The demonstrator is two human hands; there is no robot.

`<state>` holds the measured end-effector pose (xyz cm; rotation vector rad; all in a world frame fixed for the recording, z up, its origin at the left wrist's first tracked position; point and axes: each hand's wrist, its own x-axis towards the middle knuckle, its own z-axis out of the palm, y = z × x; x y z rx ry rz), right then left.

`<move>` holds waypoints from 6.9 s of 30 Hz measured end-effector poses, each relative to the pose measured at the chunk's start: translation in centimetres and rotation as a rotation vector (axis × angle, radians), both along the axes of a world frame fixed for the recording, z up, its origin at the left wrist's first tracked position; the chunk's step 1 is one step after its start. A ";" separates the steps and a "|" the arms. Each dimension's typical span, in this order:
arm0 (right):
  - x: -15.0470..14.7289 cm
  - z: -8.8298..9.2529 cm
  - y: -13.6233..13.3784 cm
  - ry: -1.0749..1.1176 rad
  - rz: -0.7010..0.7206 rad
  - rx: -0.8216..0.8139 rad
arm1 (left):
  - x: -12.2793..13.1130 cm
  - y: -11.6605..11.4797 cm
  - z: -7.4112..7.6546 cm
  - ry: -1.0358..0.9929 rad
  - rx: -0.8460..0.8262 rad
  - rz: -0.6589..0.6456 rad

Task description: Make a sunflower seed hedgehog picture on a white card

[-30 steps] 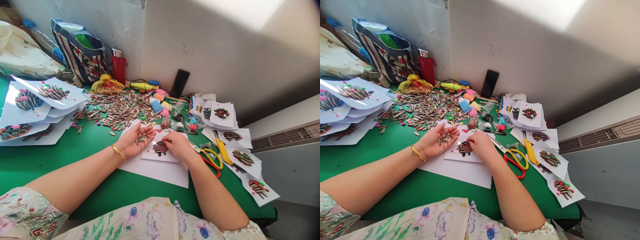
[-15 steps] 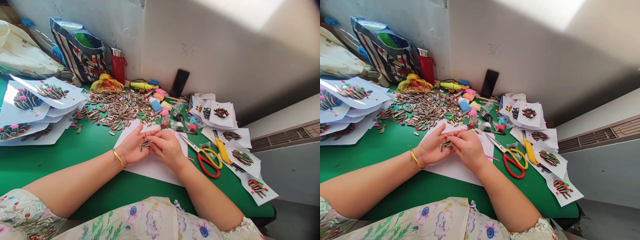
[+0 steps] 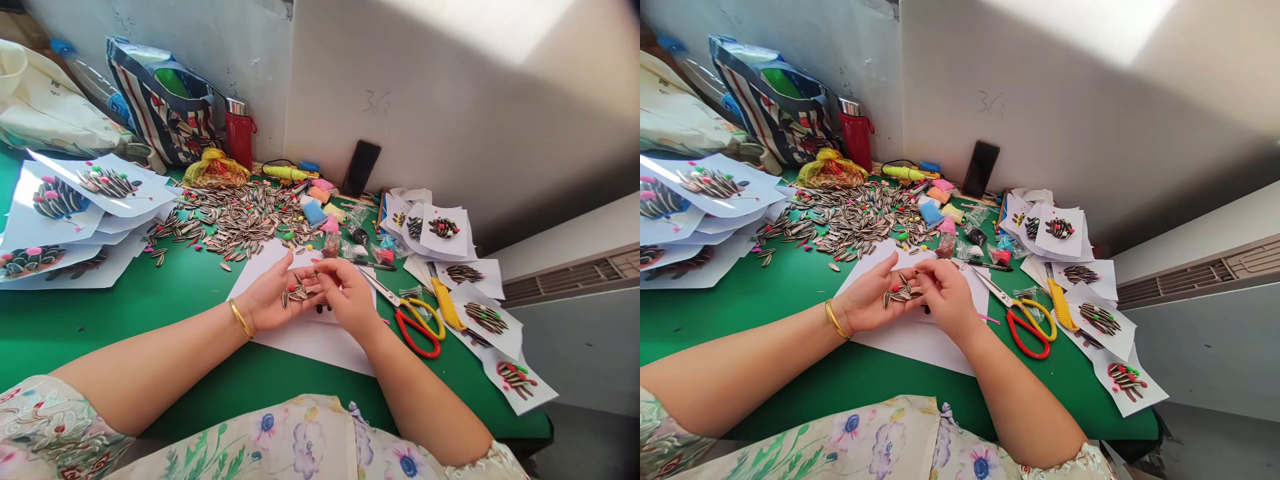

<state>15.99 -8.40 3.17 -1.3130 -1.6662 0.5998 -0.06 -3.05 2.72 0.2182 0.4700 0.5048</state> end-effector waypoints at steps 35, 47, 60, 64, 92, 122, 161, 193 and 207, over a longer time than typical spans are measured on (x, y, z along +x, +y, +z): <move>3.4 0.8 0.7 -0.468 0.019 -0.460 | -0.9 2.9 -1.1 0.214 -0.033 0.185; 2.9 0.0 0.8 -0.624 0.013 -0.366 | -0.8 2.7 -0.7 0.235 -0.022 0.182; 2.6 -0.3 0.8 -0.704 0.032 -0.300 | -0.8 2.9 -1.2 0.214 -0.027 0.173; 2.6 -0.6 0.7 -0.744 0.018 -0.233 | -0.8 2.9 -1.2 0.214 -0.029 0.170; 2.2 -0.8 0.8 -0.862 0.049 -0.215 | -0.8 2.8 -1.0 0.195 -0.043 0.187; 0.8 0.7 -0.4 -0.157 -0.040 0.089 | -0.4 -0.2 0.3 0.146 0.113 -0.117; 3.7 -0.3 1.4 -0.766 -0.025 -0.284 | -0.5 1.6 -0.7 0.316 0.133 0.086; 0.7 -0.2 -0.2 -0.479 0.062 0.186 | -0.8 1.0 -0.1 -0.075 -0.043 0.047; 0.4 -0.8 -0.1 -0.418 0.111 0.139 | -0.8 0.5 -0.2 -0.141 -0.037 -0.061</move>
